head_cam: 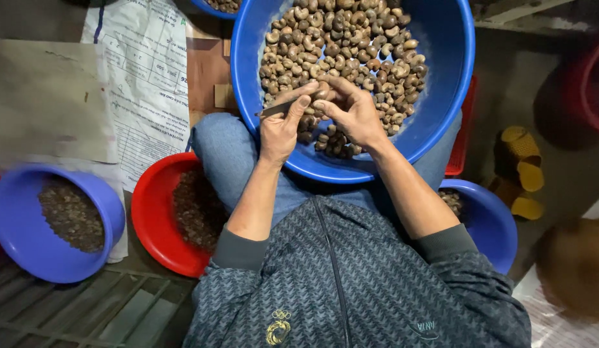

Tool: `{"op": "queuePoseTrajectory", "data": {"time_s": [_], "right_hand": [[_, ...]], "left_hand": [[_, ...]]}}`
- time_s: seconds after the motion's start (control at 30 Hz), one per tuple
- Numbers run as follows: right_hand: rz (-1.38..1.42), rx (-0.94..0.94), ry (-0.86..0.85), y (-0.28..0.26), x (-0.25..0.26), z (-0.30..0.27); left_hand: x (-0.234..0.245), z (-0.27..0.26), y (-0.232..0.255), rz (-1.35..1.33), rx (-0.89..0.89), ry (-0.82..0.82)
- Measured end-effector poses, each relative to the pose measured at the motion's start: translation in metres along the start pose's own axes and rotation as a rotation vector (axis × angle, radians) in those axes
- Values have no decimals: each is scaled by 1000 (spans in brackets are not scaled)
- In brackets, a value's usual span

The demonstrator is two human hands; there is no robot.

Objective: Processing nuts by scraping them with a small handheld blade and sorting them into different containers

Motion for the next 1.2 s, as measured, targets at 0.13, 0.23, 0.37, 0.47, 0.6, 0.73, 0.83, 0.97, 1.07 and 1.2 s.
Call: {"op": "queuePoseTrajectory", "data": {"time_s": [0.13, 0.23, 0.37, 0.47, 0.6, 0.73, 0.83, 0.97, 1.07, 1.2], "right_hand": [[36, 13, -3, -4, -4, 1], [41, 27, 0, -7, -4, 0], [71, 6, -16, -6, -5, 0], [96, 5, -22, -10, -8, 0], [70, -2, -56, -6, -6, -1], [67, 1, -73, -6, -4, -1], [15, 0, -75, -7, -6, -3], [-50, 14, -84, -10, -8, -2], [-86, 36, -63, 2, -1, -3], [-279, 71, 13, -39, -11, -2]], "left_hand": [[1, 0, 5, 22, -15, 30], [-1, -1, 3, -35, -3, 1], [0, -2, -2, -71, 24, 14], [-1, -3, -1, -94, 25, 11], [3, -6, -14, -87, 71, 34], [-1, -3, -10, -98, 43, 15], [1, -4, -20, -44, 32, 15], [1, -3, -17, -45, 39, 39], [4, -5, -25, -12, 74, 56], [8, -6, -15, 24, 295, 21]]}}
Point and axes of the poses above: each hand's wrist, its own z-axis towards the middle knuckle, its own x-axis out of the back of the hand, y = z × x, the point moved 2 cm from there along z, towards the middle knuckle, and after that the axes turned 11 degrees about z, right-handed, at the moved point
